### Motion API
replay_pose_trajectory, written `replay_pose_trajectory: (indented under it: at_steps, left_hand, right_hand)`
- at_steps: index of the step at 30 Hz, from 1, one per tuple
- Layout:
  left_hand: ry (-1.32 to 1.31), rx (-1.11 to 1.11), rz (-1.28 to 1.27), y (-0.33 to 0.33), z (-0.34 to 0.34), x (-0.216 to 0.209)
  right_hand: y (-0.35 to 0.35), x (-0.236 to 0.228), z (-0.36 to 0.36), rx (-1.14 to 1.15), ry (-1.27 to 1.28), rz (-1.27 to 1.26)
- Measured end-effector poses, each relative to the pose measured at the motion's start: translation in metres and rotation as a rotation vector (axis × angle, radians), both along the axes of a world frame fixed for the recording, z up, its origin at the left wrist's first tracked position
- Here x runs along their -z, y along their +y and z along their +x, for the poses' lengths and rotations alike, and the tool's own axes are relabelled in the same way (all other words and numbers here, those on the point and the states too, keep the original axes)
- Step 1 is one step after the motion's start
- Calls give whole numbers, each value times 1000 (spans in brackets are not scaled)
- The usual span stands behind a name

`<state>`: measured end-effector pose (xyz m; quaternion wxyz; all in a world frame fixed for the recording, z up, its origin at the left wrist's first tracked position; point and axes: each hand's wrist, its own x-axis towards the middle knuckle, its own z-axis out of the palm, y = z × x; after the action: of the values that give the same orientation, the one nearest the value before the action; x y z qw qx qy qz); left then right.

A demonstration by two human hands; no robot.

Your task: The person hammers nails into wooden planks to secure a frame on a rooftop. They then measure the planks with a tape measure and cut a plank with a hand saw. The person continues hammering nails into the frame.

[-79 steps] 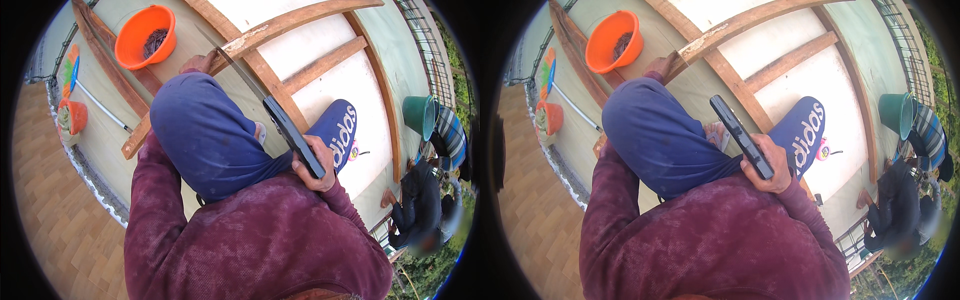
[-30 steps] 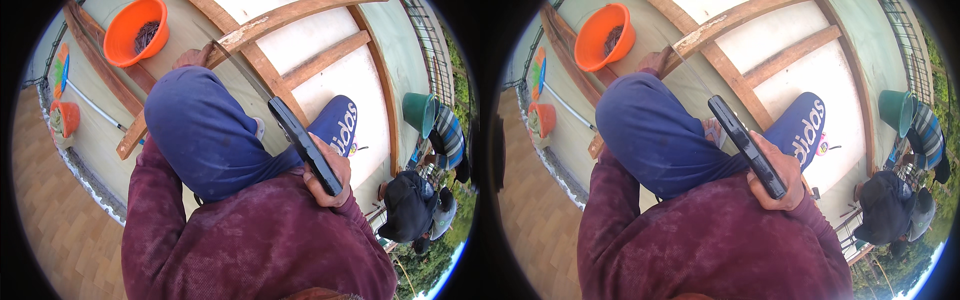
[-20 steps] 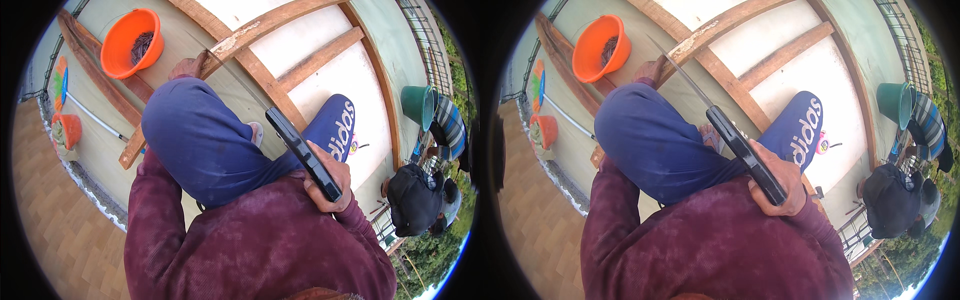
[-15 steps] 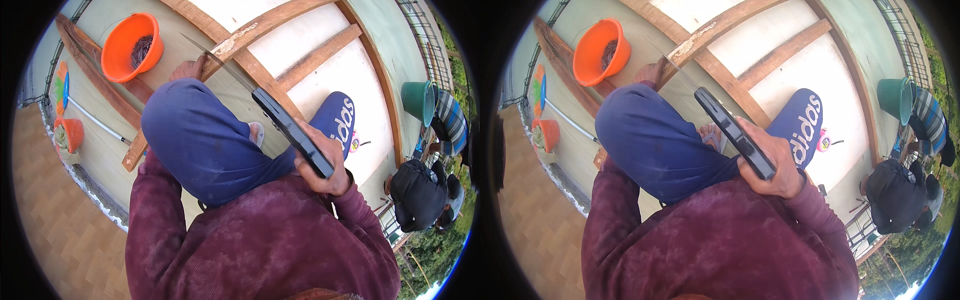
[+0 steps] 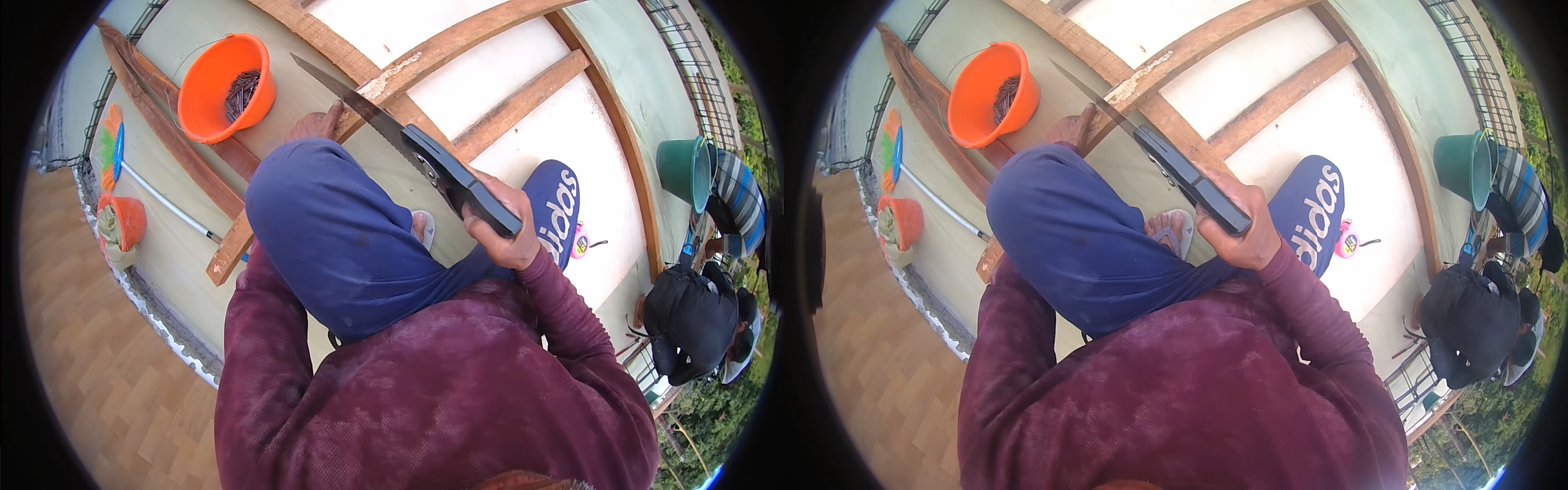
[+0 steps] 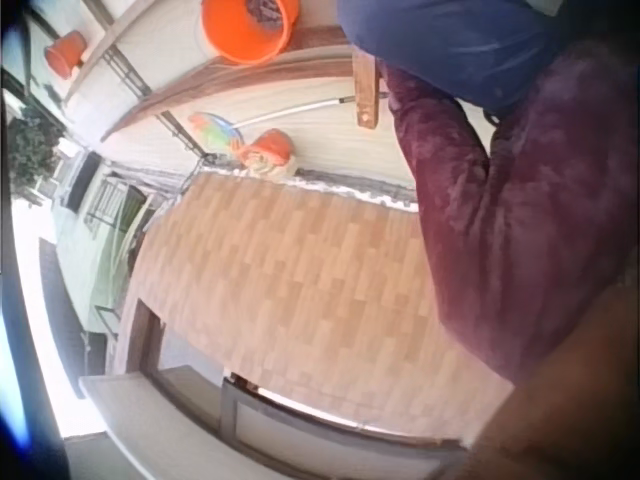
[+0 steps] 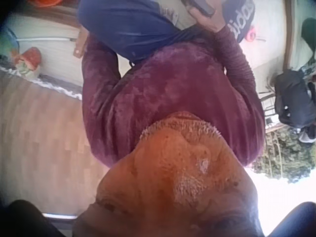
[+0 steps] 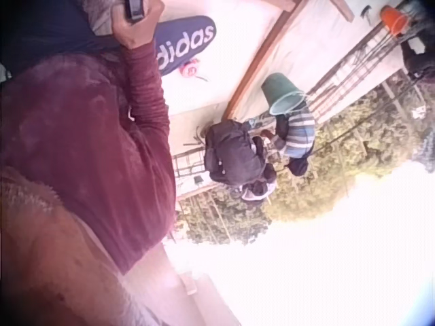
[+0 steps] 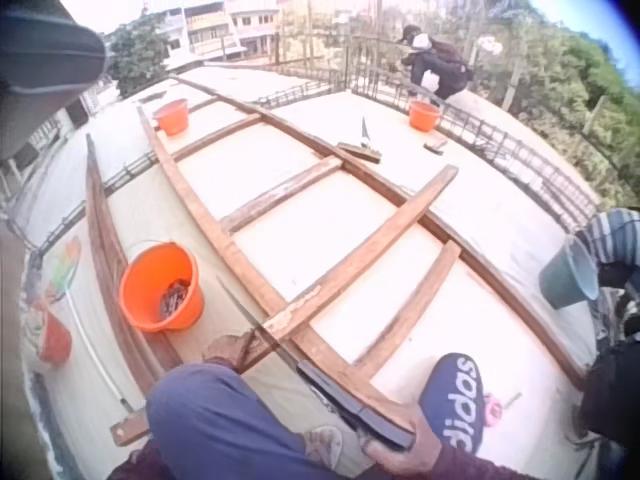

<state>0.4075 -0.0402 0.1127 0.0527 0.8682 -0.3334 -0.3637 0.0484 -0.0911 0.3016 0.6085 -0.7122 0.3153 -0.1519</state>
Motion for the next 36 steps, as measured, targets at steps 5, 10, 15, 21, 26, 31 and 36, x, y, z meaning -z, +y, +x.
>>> replay_pose_trajectory:
  at_steps: [5,10,15,21,26,31,36]
  left_hand:
    - [-41,185,-173,15,-24,-35]
    - [-29,76,-63,18,-18,-44]
    - [-224,94,-179,2,-8,-59]
    - [-318,156,-64,-15,26,-37]
    - [-265,42,-103,-7,11,-25]
    - [-298,94,-120,-10,14,-28]
    - [-199,108,-99,-14,31,-17]
  right_hand:
    - [4,10,-12,15,-18,-54]
    - [10,16,-7,-10,-52,-112]
    - [-10,19,12,-34,-100,-174]
    - [-22,22,38,-76,-71,-176]
    - [-20,26,34,-86,-85,-164]
    - [-17,36,27,-115,-80,-158]
    - [-9,46,25,-100,-117,-158]
